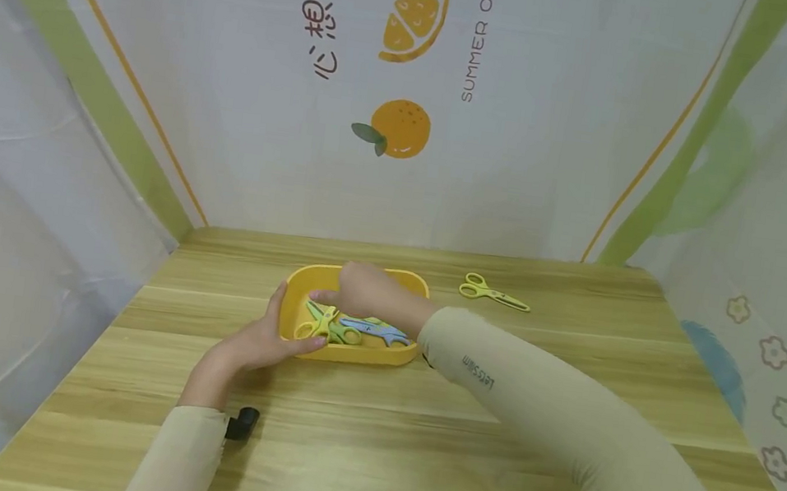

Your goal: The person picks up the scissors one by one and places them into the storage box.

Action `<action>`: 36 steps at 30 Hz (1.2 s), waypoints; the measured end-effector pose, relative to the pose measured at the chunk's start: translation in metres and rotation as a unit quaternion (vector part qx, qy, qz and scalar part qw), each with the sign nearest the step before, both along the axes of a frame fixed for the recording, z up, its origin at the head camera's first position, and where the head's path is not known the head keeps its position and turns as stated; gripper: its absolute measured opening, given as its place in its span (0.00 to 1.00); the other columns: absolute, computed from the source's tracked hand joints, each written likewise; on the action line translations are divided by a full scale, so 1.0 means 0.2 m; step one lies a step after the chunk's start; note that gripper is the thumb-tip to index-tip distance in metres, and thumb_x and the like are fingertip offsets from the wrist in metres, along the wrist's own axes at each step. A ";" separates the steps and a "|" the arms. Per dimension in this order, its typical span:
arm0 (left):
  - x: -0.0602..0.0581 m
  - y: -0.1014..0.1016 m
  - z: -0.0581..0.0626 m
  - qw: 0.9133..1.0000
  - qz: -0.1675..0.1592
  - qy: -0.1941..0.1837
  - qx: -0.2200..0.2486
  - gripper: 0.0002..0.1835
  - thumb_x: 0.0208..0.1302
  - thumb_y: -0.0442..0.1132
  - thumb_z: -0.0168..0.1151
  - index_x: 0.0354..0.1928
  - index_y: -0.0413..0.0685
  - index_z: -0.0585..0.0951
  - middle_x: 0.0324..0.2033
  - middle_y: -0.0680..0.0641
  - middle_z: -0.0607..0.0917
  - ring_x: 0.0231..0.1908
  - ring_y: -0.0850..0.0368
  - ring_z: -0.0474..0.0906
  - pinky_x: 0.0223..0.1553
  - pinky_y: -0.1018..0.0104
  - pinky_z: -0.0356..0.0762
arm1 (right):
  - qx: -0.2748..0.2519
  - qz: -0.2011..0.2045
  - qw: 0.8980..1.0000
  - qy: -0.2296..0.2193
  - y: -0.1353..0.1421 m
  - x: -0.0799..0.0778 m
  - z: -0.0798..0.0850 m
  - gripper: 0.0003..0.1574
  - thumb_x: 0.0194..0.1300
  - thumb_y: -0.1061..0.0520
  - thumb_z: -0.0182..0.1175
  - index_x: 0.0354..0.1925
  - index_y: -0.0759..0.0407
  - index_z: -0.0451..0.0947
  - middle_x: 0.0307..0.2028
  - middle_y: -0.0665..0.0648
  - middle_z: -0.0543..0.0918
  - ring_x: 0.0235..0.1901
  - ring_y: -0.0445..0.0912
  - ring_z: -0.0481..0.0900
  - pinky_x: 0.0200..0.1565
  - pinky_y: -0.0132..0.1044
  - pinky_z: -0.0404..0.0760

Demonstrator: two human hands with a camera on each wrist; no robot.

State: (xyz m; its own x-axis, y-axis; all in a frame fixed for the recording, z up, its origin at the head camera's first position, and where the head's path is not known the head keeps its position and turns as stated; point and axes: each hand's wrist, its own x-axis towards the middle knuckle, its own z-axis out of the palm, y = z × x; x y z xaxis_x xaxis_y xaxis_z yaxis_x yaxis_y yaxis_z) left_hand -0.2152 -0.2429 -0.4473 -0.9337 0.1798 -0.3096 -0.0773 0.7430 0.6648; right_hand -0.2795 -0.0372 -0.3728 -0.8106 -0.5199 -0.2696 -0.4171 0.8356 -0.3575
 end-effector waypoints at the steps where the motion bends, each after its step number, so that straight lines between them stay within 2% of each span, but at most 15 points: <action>1: 0.00 0.00 0.00 1.000 0.001 0.000 0.003 0.76 0.62 0.76 0.66 0.83 0.54 0.19 0.80 0.20 0.53 0.77 0.20 0.59 0.75 0.27 0.61 | 0.001 0.005 1.000 0.003 0.01 -0.01 0.01 0.41 0.78 0.29 0.55 0.13 0.49 0.64 0.11 0.44 0.59 0.12 0.37 0.56 0.19 0.29 0.62; 4: 0.00 0.00 0.00 1.000 -0.002 0.001 0.004 0.75 0.63 0.76 0.66 0.83 0.53 0.19 0.80 0.20 0.52 0.77 0.19 0.59 0.75 0.26 0.61 | 0.002 0.014 1.000 -0.007 0.05 -0.02 0.07 0.40 0.78 0.31 0.56 0.14 0.49 0.62 0.12 0.44 0.59 0.12 0.37 0.55 0.20 0.29 0.61; 6: 0.01 -0.01 0.00 1.000 0.001 -0.002 0.007 0.75 0.62 0.76 0.66 0.83 0.54 0.18 0.80 0.20 0.52 0.77 0.19 0.58 0.75 0.25 0.61 | -0.002 0.020 1.000 -0.012 0.08 -0.02 0.12 0.39 0.78 0.32 0.57 0.15 0.49 0.65 0.12 0.44 0.63 0.13 0.37 0.57 0.21 0.29 0.63; 11: 0.01 -0.01 0.00 1.000 0.006 -0.008 0.015 0.76 0.62 0.75 0.67 0.83 0.55 0.18 0.81 0.20 0.51 0.78 0.19 0.56 0.75 0.25 0.59 | -0.016 0.021 1.000 0.004 0.15 -0.03 0.25 0.38 0.77 0.33 0.60 0.16 0.50 0.69 0.13 0.44 0.65 0.15 0.37 0.59 0.23 0.29 0.65; 18: 0.01 0.00 0.01 1.000 0.006 -0.009 0.009 0.76 0.62 0.75 0.67 0.82 0.55 0.17 0.80 0.20 0.51 0.78 0.19 0.56 0.75 0.25 0.59 | -0.029 -0.004 0.999 0.028 0.27 -0.02 0.38 0.42 0.77 0.33 0.61 0.12 0.49 0.61 0.10 0.44 0.58 0.14 0.37 0.51 0.20 0.30 0.55; 21: 0.01 0.01 0.01 1.000 0.005 -0.008 0.001 0.76 0.62 0.77 0.66 0.82 0.56 0.17 0.80 0.20 0.51 0.78 0.20 0.57 0.76 0.26 0.59 | -0.021 -0.027 0.998 0.044 0.32 0.00 0.42 0.39 0.76 0.34 0.62 0.14 0.50 0.64 0.13 0.45 0.61 0.16 0.39 0.56 0.22 0.31 0.60; 25: 0.00 0.01 0.01 1.000 0.006 -0.006 -0.002 0.76 0.61 0.77 0.66 0.83 0.55 0.18 0.81 0.20 0.51 0.78 0.21 0.57 0.77 0.27 0.58 | -0.007 -0.072 0.995 0.065 0.38 0.02 0.45 0.28 0.74 0.36 0.64 0.28 0.55 0.74 0.25 0.50 0.74 0.28 0.45 0.73 0.33 0.37 0.74; 28: 0.01 0.01 0.01 1.000 0.006 -0.006 -0.003 0.76 0.62 0.77 0.65 0.82 0.55 0.18 0.80 0.19 0.52 0.78 0.20 0.58 0.76 0.27 0.59 | 0.004 -0.095 0.993 0.073 0.43 0.03 0.45 0.26 0.73 0.37 0.65 0.39 0.58 0.76 0.33 0.53 0.78 0.36 0.49 0.77 0.40 0.41 0.78; 33: 0.00 0.01 0.01 1.000 0.003 -0.008 -0.010 0.76 0.62 0.78 0.64 0.82 0.55 0.16 0.79 0.18 0.52 0.77 0.19 0.59 0.75 0.26 0.61 | 0.018 -0.113 0.991 0.067 0.52 0.01 0.42 0.27 0.73 0.36 0.64 0.37 0.58 0.76 0.31 0.53 0.75 0.34 0.49 0.76 0.37 0.41 0.77; 36: 0.01 0.01 0.01 1.000 0.004 -0.011 -0.011 0.76 0.62 0.78 0.64 0.82 0.55 0.17 0.80 0.19 0.51 0.77 0.19 0.59 0.75 0.26 0.60 | 0.022 -0.121 0.990 0.062 0.57 0.00 0.40 0.27 0.73 0.35 0.64 0.39 0.58 0.76 0.33 0.54 0.77 0.35 0.49 0.77 0.38 0.41 0.77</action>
State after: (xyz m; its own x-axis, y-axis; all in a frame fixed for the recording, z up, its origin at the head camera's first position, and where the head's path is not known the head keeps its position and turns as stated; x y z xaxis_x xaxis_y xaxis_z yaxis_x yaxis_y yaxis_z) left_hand -0.2134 -0.2410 -0.4447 -0.9282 0.1661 -0.3330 -0.0967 0.7563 0.6470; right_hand -0.2803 0.0760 -0.2921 -0.9384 -0.2960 -0.1785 -0.2406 0.9301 -0.2774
